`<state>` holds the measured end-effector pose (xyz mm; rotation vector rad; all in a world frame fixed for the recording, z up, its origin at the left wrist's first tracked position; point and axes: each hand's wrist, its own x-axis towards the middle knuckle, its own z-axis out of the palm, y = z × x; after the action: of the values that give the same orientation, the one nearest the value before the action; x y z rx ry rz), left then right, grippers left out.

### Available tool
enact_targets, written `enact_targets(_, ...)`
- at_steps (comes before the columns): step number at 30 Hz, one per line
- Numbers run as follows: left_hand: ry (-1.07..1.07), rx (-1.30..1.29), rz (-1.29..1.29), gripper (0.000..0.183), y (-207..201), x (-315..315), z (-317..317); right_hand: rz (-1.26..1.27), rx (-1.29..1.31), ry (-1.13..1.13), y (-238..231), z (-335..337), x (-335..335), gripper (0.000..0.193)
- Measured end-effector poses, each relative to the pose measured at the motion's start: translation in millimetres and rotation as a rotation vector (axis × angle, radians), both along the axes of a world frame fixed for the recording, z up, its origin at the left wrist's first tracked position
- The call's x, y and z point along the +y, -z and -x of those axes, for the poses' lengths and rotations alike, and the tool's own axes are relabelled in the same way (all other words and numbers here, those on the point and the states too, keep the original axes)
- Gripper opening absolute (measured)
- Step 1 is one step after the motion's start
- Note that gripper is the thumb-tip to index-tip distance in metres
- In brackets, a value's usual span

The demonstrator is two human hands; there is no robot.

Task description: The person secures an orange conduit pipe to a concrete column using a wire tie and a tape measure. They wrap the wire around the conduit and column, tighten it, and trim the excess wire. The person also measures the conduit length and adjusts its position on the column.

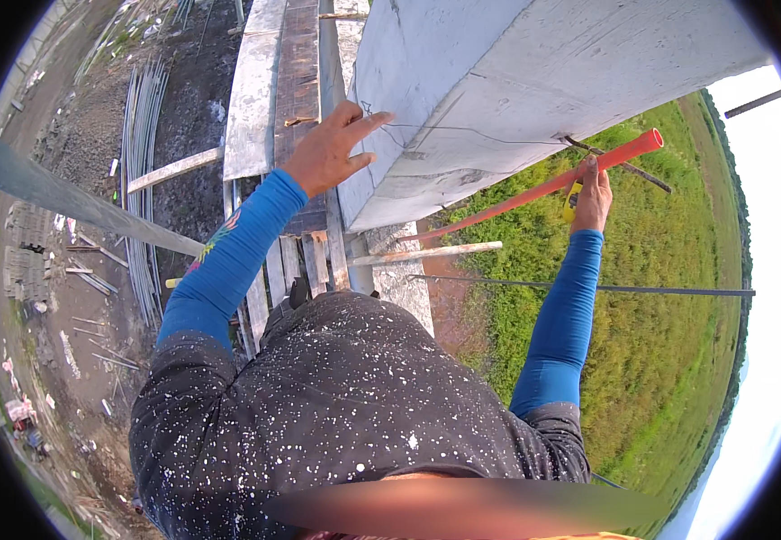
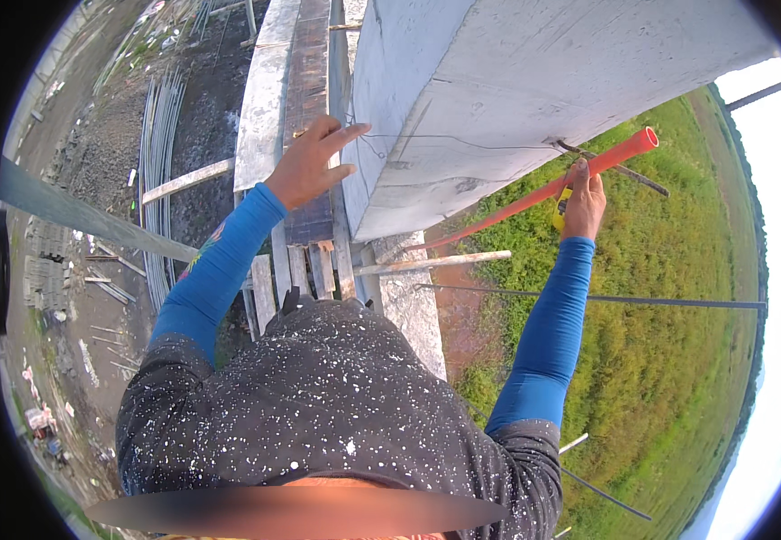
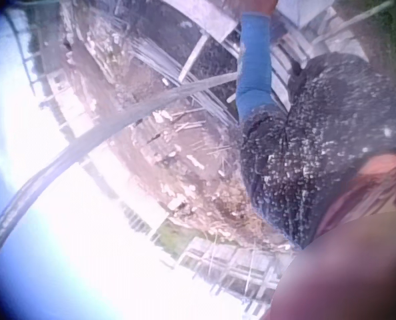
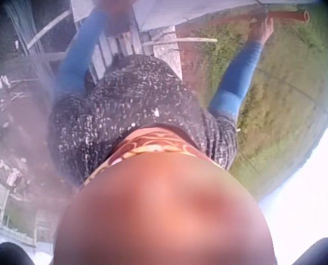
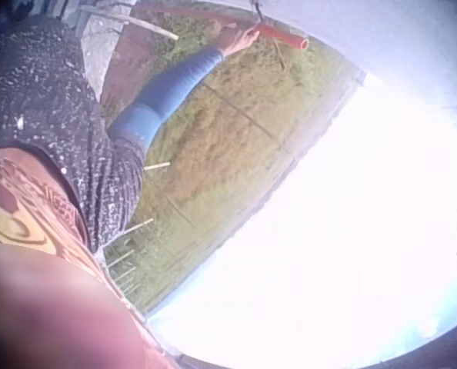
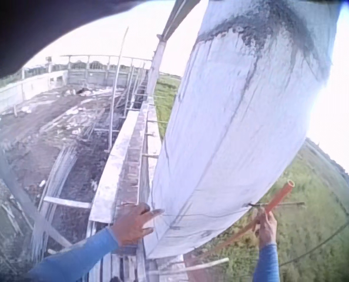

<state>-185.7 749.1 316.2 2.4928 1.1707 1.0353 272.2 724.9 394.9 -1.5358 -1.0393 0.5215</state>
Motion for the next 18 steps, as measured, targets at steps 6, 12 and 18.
enact_targets(6,0.118,0.116,0.111,0.037,19.8,31.9,-9.8,0.023,0.03,-0.042,2.6,-0.9,1.1,0.034)
enact_targets(12,0.028,0.019,0.121,0.036,27.9,23.6,-25.3,-0.037,0.071,-0.087,5.6,-1.5,2.2,0.034)
enact_targets(18,0.023,0.048,0.2,0.03,27.6,24.2,-43.3,-0.016,0.071,-0.093,10.4,-14.2,6.8,0.036)
